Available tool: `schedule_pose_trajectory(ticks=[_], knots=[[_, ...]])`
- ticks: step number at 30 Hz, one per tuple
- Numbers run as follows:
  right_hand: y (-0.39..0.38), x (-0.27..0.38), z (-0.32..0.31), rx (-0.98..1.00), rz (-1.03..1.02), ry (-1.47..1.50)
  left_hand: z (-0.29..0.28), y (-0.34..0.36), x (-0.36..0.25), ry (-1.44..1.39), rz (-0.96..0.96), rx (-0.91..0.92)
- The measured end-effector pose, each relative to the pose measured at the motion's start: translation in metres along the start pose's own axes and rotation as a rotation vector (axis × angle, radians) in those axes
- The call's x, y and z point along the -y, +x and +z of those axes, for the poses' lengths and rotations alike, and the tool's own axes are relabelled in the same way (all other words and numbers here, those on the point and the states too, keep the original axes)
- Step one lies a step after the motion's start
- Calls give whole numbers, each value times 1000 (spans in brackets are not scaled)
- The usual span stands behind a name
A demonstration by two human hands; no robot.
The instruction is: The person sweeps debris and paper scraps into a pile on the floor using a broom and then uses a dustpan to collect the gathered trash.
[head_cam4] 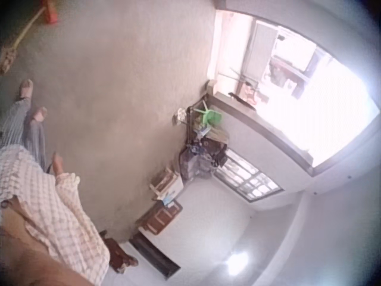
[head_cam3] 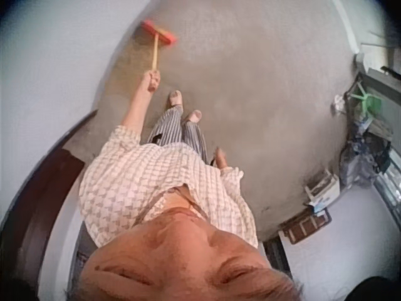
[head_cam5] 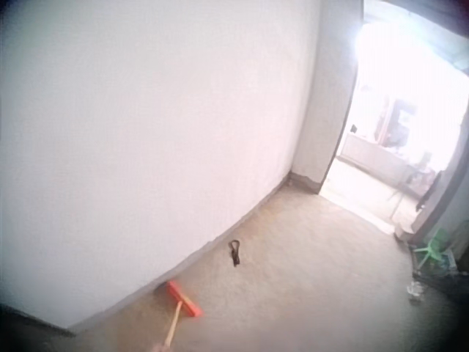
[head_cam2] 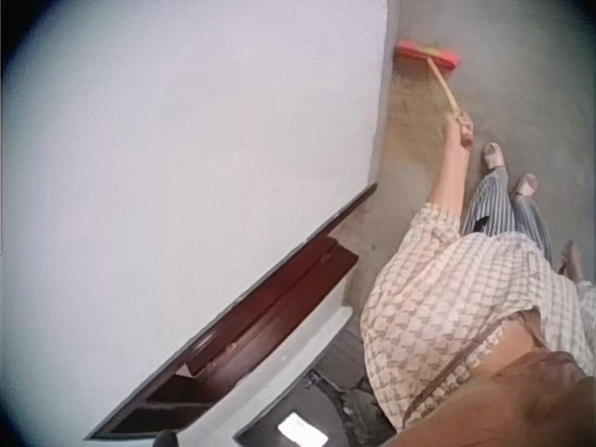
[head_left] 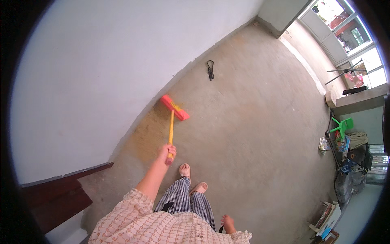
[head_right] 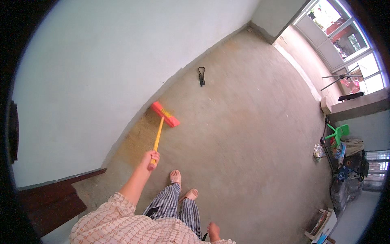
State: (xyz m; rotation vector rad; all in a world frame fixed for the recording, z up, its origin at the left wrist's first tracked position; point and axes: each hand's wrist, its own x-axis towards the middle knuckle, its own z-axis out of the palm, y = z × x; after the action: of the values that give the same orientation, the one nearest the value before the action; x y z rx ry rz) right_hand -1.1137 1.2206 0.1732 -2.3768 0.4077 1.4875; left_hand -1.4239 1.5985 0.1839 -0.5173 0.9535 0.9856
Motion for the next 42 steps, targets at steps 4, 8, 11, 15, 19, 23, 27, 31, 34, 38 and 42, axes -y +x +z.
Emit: schedule_pose_trajectory(ticks=[4,8,11,15,19,23,27,31,34,38,42], knots=[[-5,22,10,-1,-29,-6,22,-69,35,-31,75,102],[-13,28,8,13,4,-12,34,-52,36,-76,-53,309],[25,-5,-24,121,24,61,70,13,24,-121,-197,359],[19,0,-13,25,81,-62,90,93,-20,-334,-356,340],[38,-15,-26,190,79,51,59,100,-55,-549,-150,465],[6,24,8,96,42,-143,-12,35,-54,-383,-26,388],[-10,40,24,121,-10,7,16,-68,14,-31,103,71],[7,31,18,278,-31,-24,17,-77,26,-133,-29,165],[-17,41,21,125,-65,-150,3,-34,13,-233,-240,227],[-14,45,8,126,-131,-131,-27,5,-1,-298,-335,303],[15,49,-9,86,-195,-354,-83,-15,-3,38,-60,262]])
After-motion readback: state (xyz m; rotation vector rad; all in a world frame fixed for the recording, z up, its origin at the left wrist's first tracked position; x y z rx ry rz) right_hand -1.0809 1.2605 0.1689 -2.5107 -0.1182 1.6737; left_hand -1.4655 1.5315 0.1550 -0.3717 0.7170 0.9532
